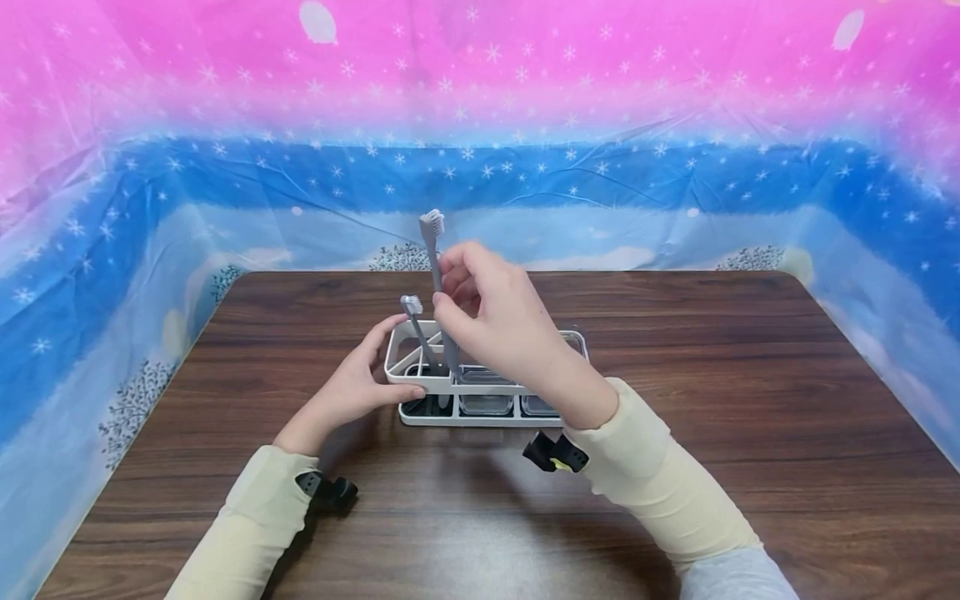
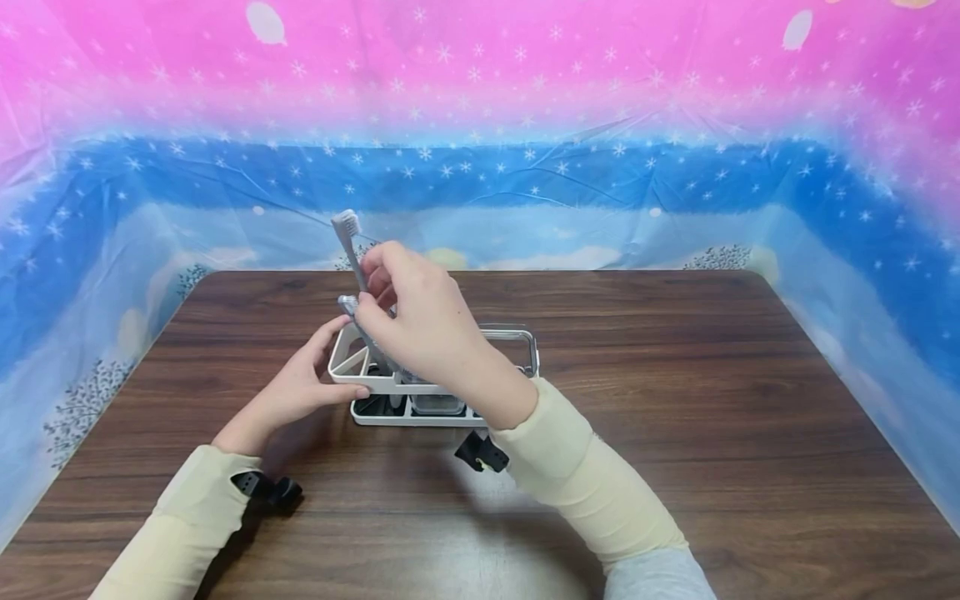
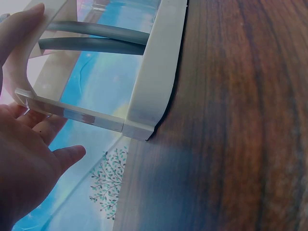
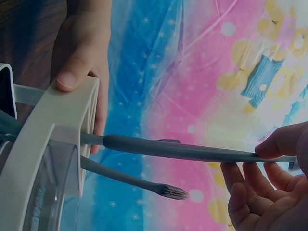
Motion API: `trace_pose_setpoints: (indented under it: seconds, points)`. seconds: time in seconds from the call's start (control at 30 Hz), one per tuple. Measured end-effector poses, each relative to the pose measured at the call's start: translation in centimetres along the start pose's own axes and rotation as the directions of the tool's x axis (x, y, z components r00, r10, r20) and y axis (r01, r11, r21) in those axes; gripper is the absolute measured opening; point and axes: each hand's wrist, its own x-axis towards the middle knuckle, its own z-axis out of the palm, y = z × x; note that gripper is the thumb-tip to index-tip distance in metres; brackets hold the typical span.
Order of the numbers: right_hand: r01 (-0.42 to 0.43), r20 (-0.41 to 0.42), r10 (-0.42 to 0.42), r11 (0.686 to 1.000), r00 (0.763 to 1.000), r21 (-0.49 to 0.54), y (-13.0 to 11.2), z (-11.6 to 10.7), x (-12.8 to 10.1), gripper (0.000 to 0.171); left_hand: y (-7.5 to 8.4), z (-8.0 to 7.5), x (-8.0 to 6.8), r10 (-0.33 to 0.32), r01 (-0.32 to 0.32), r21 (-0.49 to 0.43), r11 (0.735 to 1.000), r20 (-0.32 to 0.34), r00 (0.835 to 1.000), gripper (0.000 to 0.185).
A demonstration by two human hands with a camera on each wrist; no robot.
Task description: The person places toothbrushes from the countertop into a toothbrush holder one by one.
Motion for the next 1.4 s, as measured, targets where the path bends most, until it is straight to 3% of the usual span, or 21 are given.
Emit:
trace_pose_setpoints:
  seconds: [0.6, 1.4]
  points:
    - [0.009, 0.04, -0.005, 0.994, 0.999, -0.109, 1.3, 2.5, -0.5, 0.016, -0.3, 0.0, 0.1, 0.034, -0.032, -0.061, 0.998, 0.021, 0.999, 0.094]
    - [0.032, 0.128, -0.007, 0.98, 0.992, -0.196, 4.3, 5.2, -2.0, 0.011, -0.3, 0.0, 0.0, 0.006, -0.004, -0.062, 0.998, 0.02, 1.0, 0.097]
